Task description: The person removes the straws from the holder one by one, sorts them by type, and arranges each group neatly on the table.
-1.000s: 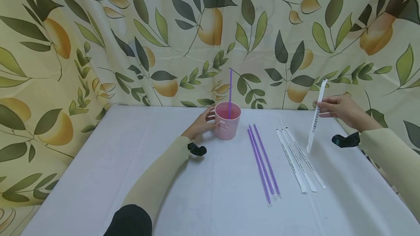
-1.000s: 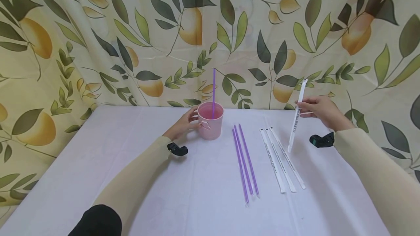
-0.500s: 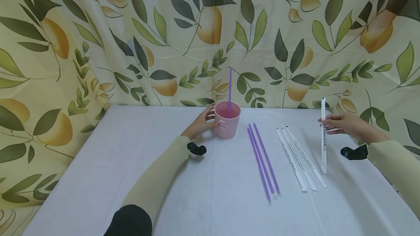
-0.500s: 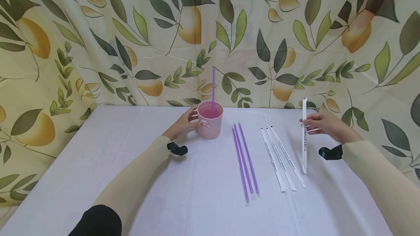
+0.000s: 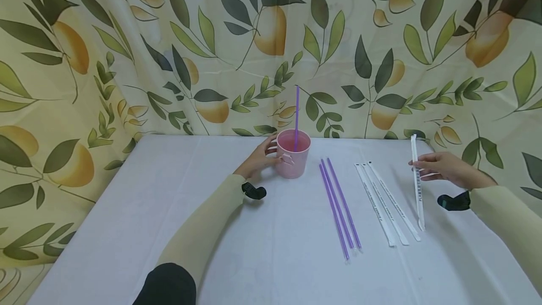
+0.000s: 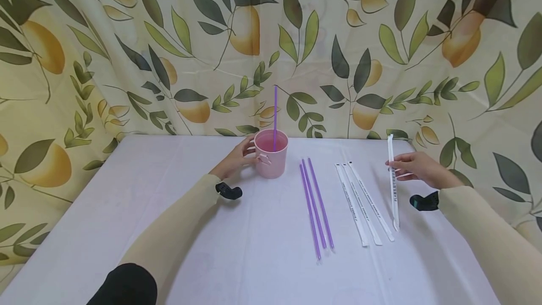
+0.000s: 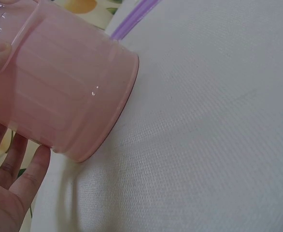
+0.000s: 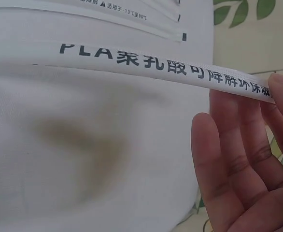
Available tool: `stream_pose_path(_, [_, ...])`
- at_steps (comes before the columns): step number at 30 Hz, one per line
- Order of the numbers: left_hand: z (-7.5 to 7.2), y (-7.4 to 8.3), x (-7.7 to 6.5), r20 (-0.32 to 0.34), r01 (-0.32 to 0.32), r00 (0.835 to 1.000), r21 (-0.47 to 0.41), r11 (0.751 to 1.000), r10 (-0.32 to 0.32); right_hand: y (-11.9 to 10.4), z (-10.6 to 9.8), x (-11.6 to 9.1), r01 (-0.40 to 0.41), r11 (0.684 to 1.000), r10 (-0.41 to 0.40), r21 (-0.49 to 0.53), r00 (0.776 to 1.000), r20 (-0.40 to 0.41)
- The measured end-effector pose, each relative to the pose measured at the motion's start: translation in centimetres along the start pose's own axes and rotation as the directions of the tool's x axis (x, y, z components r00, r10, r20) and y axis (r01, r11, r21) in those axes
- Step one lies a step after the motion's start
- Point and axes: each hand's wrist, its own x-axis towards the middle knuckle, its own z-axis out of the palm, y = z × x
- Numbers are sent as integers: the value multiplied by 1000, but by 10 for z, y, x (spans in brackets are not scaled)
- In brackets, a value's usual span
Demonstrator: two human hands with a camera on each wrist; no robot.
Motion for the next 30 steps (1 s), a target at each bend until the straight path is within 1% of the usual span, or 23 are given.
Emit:
stream_pose_path(5, [0, 0, 1, -4, 10, 1000, 4, 1000, -10, 1, 1, 5, 6, 1000, -7, 13, 1000, 11])
stream_pose_path(13, [0, 1, 1, -3, 28, 1000, 8, 1000, -28, -2, 1, 10, 13, 1000, -13, -2, 999, 33])
stream_pose_path(17, [0, 1, 1, -1, 17, 1000, 6, 1000, -17, -3, 2, 9, 12, 1000, -12, -16, 999, 42])
stream_pose_path(21, [-1, 1, 1, -1, 1, 1000, 4, 1000, -1, -1, 5, 11, 2, 1000, -1, -17, 998, 55])
stream_pose_path(26, [-1, 1, 1, -3, 16, 1000, 14, 1000, -16, 3, 12, 16, -29, 1000, 29, -8, 998, 63])
stream_pose_path(30, [0, 1, 0, -6, 27, 1000, 15, 1000, -27, 5, 15, 20, -37, 999, 37, -8, 998, 46])
